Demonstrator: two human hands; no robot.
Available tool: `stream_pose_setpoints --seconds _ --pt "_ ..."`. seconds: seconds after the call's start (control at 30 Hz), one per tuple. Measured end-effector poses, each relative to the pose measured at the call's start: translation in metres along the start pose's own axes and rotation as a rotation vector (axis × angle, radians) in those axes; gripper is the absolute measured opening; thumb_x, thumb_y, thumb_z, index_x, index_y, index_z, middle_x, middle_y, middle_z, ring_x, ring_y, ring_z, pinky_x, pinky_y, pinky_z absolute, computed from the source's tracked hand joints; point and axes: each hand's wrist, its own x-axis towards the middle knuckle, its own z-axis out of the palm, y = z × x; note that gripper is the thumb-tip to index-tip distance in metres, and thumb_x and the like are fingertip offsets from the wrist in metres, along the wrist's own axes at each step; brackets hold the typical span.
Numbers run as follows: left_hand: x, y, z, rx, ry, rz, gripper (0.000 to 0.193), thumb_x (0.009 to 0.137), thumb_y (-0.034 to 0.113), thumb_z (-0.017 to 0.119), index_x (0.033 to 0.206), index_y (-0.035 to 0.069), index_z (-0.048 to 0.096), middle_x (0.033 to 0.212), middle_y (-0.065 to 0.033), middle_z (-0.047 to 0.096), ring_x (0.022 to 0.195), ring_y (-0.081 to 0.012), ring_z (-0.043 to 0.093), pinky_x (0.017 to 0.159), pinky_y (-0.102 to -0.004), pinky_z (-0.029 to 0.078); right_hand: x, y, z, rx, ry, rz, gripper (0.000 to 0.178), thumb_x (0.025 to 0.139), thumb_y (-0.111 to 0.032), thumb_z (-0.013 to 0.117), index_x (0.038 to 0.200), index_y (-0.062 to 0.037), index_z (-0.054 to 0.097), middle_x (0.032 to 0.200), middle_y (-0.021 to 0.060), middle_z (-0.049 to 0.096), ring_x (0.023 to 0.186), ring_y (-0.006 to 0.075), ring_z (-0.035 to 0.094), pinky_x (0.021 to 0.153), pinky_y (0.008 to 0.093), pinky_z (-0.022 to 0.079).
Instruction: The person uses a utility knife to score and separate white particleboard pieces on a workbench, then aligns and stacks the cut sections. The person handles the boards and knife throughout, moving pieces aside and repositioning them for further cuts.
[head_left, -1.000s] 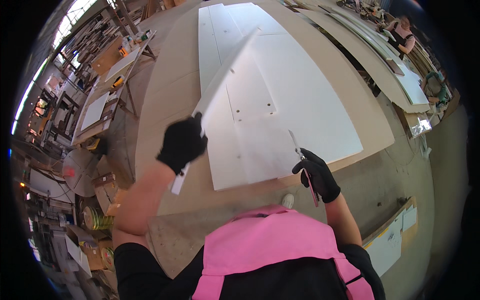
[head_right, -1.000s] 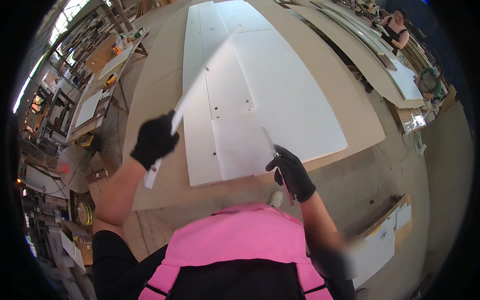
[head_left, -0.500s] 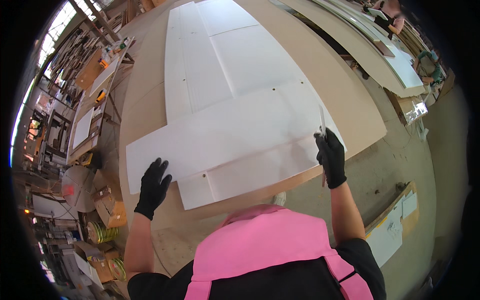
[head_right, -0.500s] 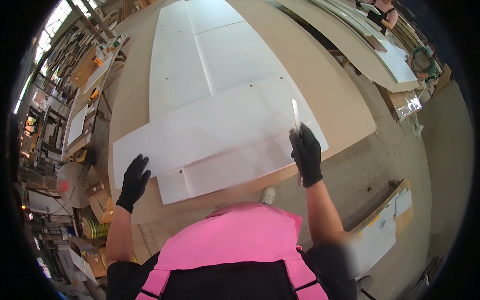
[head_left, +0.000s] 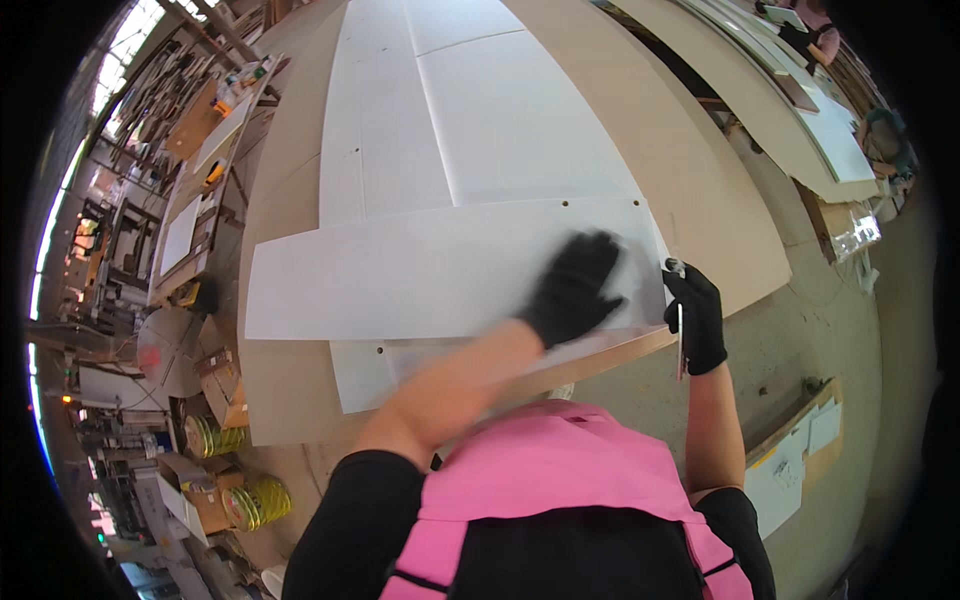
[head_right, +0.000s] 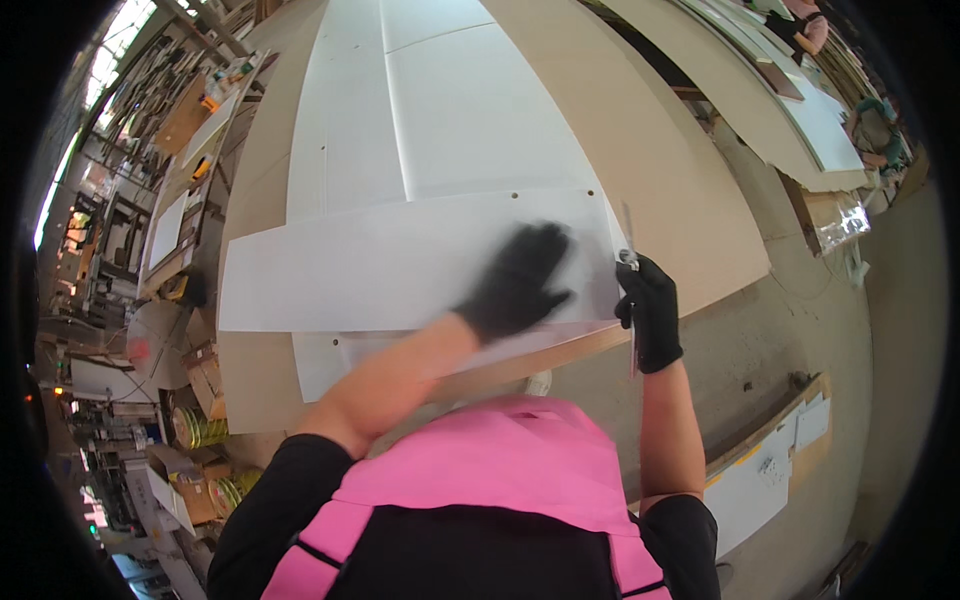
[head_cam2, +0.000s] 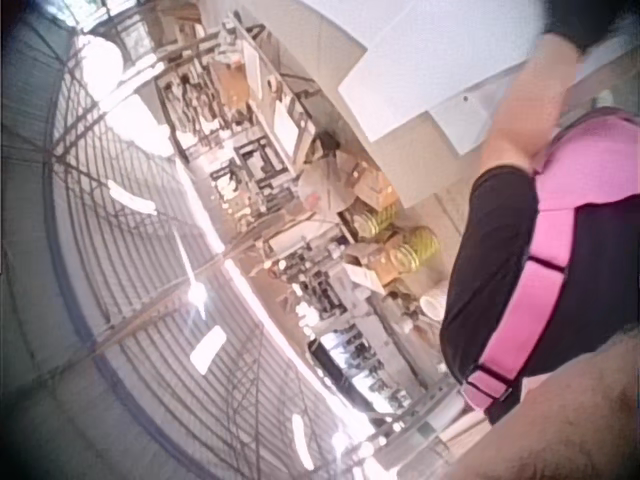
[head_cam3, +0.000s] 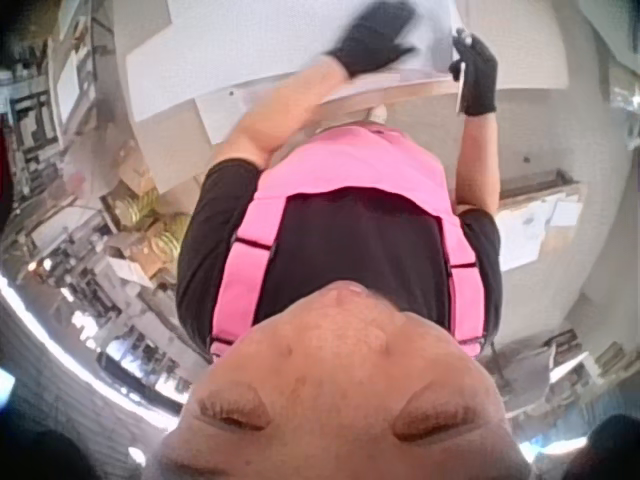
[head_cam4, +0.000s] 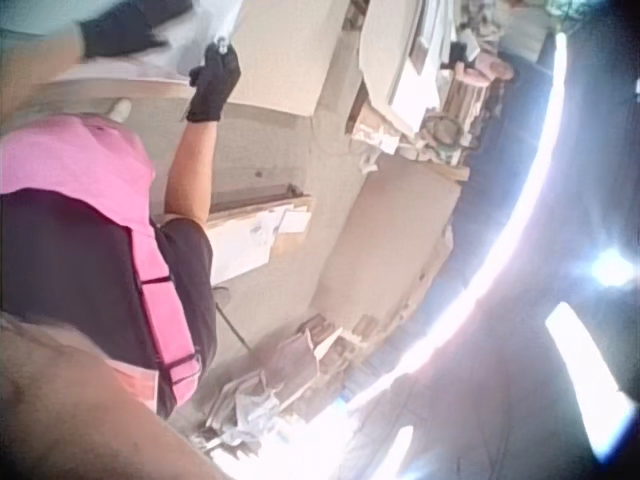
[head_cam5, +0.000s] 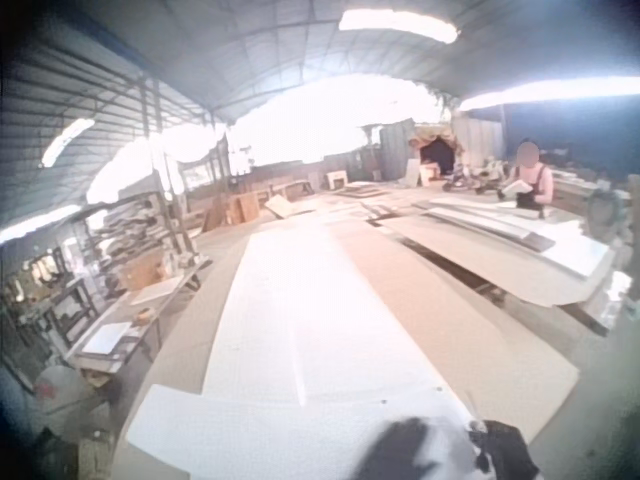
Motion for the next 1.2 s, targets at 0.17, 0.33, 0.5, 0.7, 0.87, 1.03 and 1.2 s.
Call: stream_pose_setpoints --seconds 0.17,0.33,0.5,0.7,0.87,1.03,1.2 --pt "-0.002 0.011 0.001 -0.108 -0.155 0.141 0.064 0.089 0.043 0.058 0.139 0.004 0.046 0.147 -0.0166 0.041 0.139 -0.0339 0.034 0.118 -0.0466 0.019 0.001 0.012 -0.044 0.010 -0.002 -0.052 0.038 0.100 -0.025 0.046 0.122 0.0041 0.058 0.088 0.0128 0.069 0.047 0.0067 0.048 0.043 0.0219 0.036" --pt "-0.090 -0.134 -0.111 0.474 -0.177 -0.474 0.060 0.092 0.038 0.059 0.144 0.013 0.043 0.147 -0.0154 0.042 0.139 -0.0323 0.034 0.115 -0.0491 0.023 0.012 0.013 -0.086 0.038 -0.090 -0.037 0.038 0.098 -0.026 0.051 0.123 0.0027 0.058 0.081 0.0094 0.065 0.050 0.0065 0.049 0.046 0.0212 0.038" --pt "-0.153 -0.187 -0.156 0.608 -0.192 -0.702 0.056 0.098 0.033 0.051 0.148 0.013 0.036 0.152 -0.0155 0.035 0.140 -0.0323 0.032 0.113 -0.0486 0.024 0.067 0.006 -0.075 -0.113 -0.249 -0.058 0.031 0.091 -0.006 0.058 0.120 0.0033 0.060 0.087 0.0032 0.062 0.080 0.0103 0.058 0.072 0.0254 0.048" --pt "-0.150 -0.180 -0.153 0.621 -0.147 -0.691 0.054 0.097 0.028 0.052 0.147 0.012 0.038 0.151 -0.0161 0.037 0.139 -0.0321 0.034 0.112 -0.0479 0.027 0.143 0.000 -0.047 -0.966 -0.212 -0.711 0.028 0.092 -0.011 0.059 0.119 -0.0136 0.065 0.085 0.0073 0.066 0.072 0.0153 0.061 0.070 0.0302 0.051" --pt "-0.148 -0.174 -0.156 0.609 -0.139 -0.673 0.054 0.097 0.027 0.053 0.146 0.012 0.039 0.149 -0.0155 0.039 0.139 -0.0324 0.035 0.112 -0.0475 0.027 0.172 -0.010 -0.028 -1.060 -0.329 -0.384 0.016 0.094 -0.022 0.051 0.106 -0.0159 0.061 0.094 0.0037 0.069 0.089 0.0251 0.066 0.087 0.0452 0.040" --pt "-0.148 -0.173 -0.155 0.593 -0.119 -0.665 0.053 0.097 0.026 0.053 0.146 0.013 0.039 0.149 -0.0147 0.040 0.138 -0.0323 0.036 0.112 -0.0469 0.028 0.164 -0.019 -0.030 -1.152 -0.390 -0.567 0.015 0.094 -0.022 0.051 0.103 -0.0157 0.061 0.092 0.0030 0.069 0.087 0.0235 0.065 0.087 0.0423 0.039" --pt "-0.147 -0.171 -0.156 0.620 -0.105 -0.623 0.053 0.097 0.026 0.053 0.147 0.014 0.039 0.149 -0.0142 0.040 0.138 -0.0314 0.036 0.111 -0.0462 0.029 0.158 -0.019 -0.037 -1.132 -0.525 -0.574 0.013 0.093 -0.020 0.055 0.101 -0.0158 0.064 0.090 0.0026 0.068 0.083 0.0229 0.065 0.085 0.0397 0.038"
